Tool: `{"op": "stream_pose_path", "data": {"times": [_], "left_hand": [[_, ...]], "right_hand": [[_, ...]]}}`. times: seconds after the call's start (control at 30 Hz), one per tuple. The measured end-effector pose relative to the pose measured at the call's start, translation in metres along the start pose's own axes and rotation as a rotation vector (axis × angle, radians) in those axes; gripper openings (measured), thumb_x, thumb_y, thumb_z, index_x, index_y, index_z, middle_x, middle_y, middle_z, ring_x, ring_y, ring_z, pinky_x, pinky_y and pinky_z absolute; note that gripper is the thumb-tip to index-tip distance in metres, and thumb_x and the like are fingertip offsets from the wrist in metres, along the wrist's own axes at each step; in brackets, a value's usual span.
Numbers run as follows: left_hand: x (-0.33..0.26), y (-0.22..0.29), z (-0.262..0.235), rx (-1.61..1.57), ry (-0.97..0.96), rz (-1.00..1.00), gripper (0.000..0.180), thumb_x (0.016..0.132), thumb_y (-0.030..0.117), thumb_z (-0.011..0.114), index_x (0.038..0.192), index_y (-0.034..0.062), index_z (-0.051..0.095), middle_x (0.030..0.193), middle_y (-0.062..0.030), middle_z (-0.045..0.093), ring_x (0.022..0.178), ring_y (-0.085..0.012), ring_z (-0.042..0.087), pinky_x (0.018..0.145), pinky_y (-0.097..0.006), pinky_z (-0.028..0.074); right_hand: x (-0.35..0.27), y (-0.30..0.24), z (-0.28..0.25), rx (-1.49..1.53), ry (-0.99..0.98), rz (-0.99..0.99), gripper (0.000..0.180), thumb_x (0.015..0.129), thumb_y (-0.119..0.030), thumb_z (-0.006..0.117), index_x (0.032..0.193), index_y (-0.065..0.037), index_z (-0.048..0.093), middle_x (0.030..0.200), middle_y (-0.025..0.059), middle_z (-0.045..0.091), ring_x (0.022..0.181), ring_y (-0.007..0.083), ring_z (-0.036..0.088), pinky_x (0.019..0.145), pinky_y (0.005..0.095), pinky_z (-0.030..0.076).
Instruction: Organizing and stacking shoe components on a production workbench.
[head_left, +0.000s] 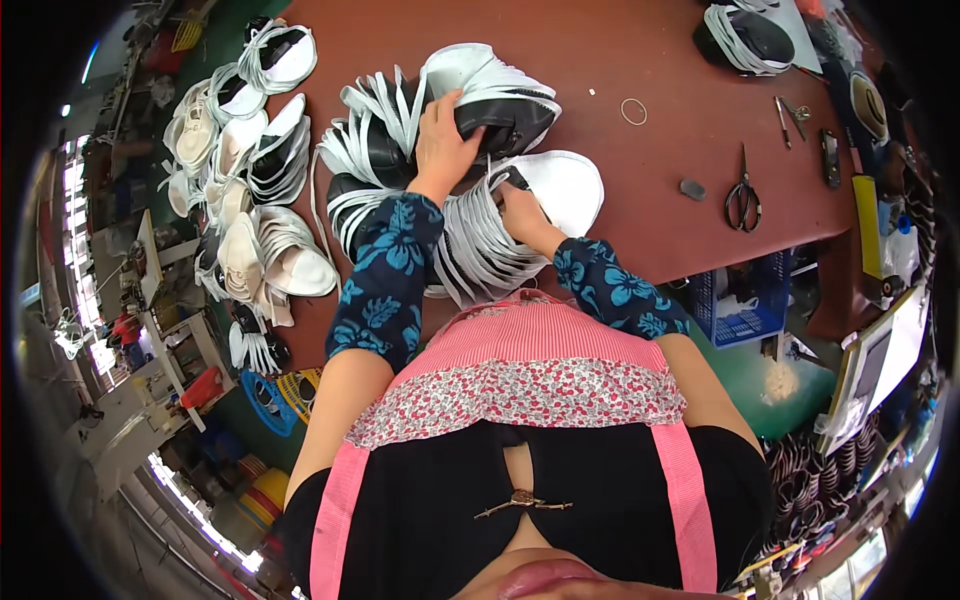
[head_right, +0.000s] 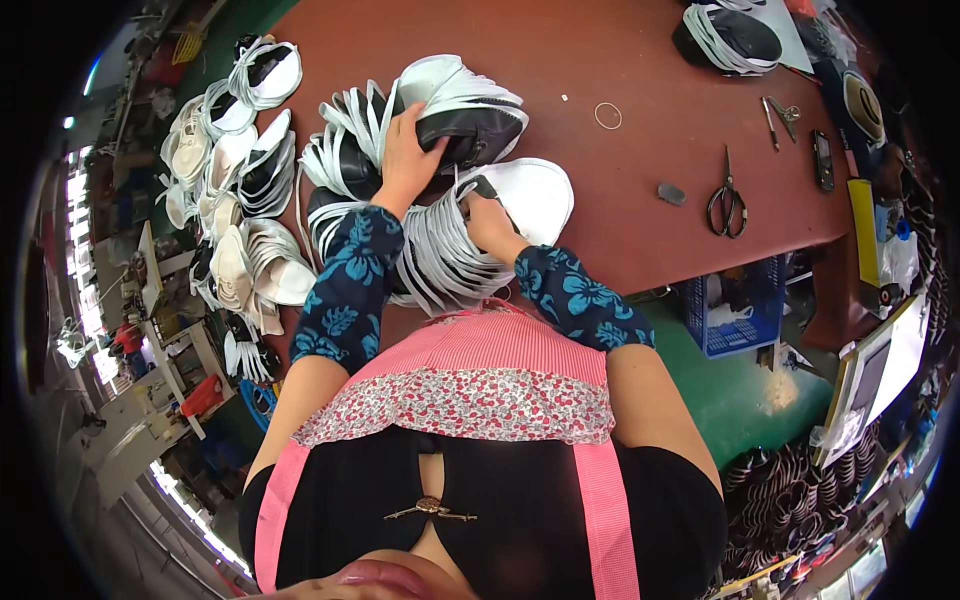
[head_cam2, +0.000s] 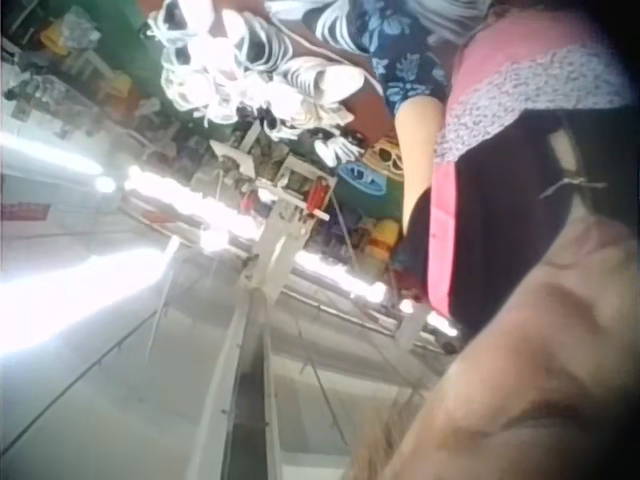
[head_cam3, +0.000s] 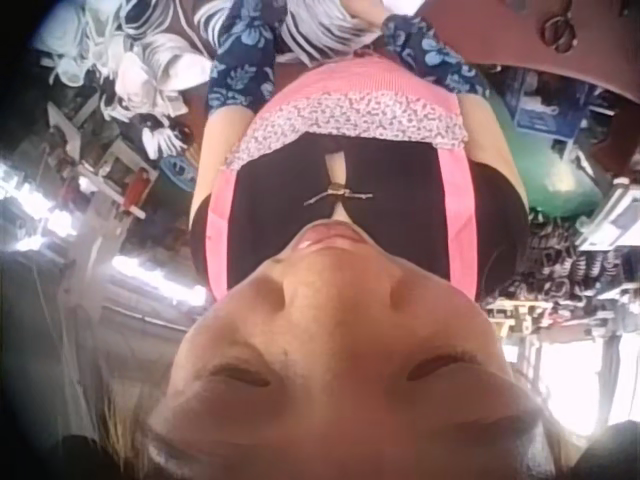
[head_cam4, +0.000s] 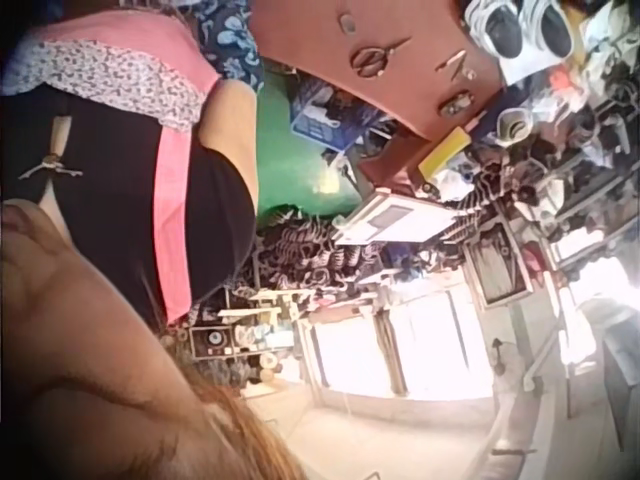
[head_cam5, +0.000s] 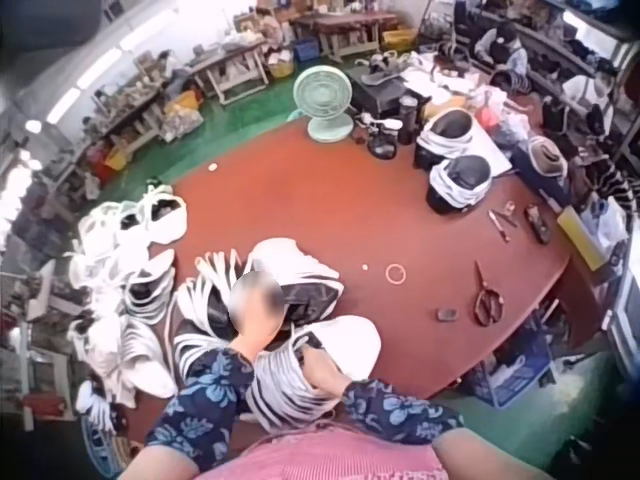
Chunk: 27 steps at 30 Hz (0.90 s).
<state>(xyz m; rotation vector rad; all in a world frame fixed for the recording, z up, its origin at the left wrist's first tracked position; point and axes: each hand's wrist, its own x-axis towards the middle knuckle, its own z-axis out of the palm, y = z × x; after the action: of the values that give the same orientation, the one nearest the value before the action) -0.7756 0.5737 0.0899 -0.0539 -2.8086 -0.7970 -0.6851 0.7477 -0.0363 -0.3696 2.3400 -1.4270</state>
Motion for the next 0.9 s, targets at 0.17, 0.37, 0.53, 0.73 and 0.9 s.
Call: {"op": "stream_pose_path", "data": {"times": [0.17,0.37,0.53,0.73,0.9], "left_hand": [[-0.079,0.036,0.000,0.107,-0.031,-0.145,0.121,0.081,0.033,0.095,0.174,0.0057,0.021,0.164,-0.0339,0.040,0.150,-0.0559,0.043,0.125,-0.060,0.038],[-0.108,0.050,-0.009,-0.052,-0.155,-0.376,0.126,0.078,0.017,0.091,0.176,0.0050,0.012,0.166,-0.0330,0.039,0.144,-0.0538,0.052,0.122,-0.057,0.044],[-0.095,0.054,-0.011,-0.032,-0.206,-0.398,0.123,0.079,0.020,0.088,0.175,0.0067,0.013,0.162,-0.0316,0.041,0.139,-0.0538,0.057,0.115,-0.054,0.051],[-0.102,0.054,-0.012,0.012,-0.209,-0.406,0.119,0.079,0.021,0.087,0.174,0.0081,0.017,0.162,-0.0302,0.042,0.135,-0.0529,0.061,0.111,-0.053,0.055],[-0.116,0.054,-0.016,-0.064,-0.230,-0.346,0.118,0.081,0.018,0.085,0.176,0.0116,0.015,0.166,-0.0299,0.039,0.138,-0.0510,0.059,0.107,-0.050,0.057]], "right_hand": [[-0.007,-0.013,-0.027,-0.137,-0.155,0.108,0.024,0.100,-0.019,0.066,0.100,0.003,0.078,0.096,0.0303,0.075,0.092,0.0501,0.074,0.083,0.0559,0.058],[-0.035,0.004,-0.104,1.303,-0.441,0.636,0.041,0.110,-0.022,0.066,0.072,-0.012,0.056,0.059,-0.0064,0.041,0.042,0.0083,0.035,0.040,0.0286,0.024],[-0.054,0.011,-0.176,1.621,-0.380,0.643,0.040,0.115,-0.021,0.061,0.078,-0.019,0.046,0.058,-0.0073,0.040,0.041,0.0067,0.034,0.039,0.0258,0.025],[-0.056,-0.029,-0.160,2.233,-0.548,0.463,0.035,0.117,-0.021,0.055,0.083,-0.015,0.050,0.064,-0.0053,0.043,0.047,0.0089,0.041,0.046,0.0260,0.032],[-0.040,-0.022,-0.168,1.762,0.096,0.422,0.021,0.114,-0.026,0.060,0.107,-0.009,0.070,0.102,0.0016,0.071,0.066,0.0128,0.062,0.060,0.0254,0.042]]}}
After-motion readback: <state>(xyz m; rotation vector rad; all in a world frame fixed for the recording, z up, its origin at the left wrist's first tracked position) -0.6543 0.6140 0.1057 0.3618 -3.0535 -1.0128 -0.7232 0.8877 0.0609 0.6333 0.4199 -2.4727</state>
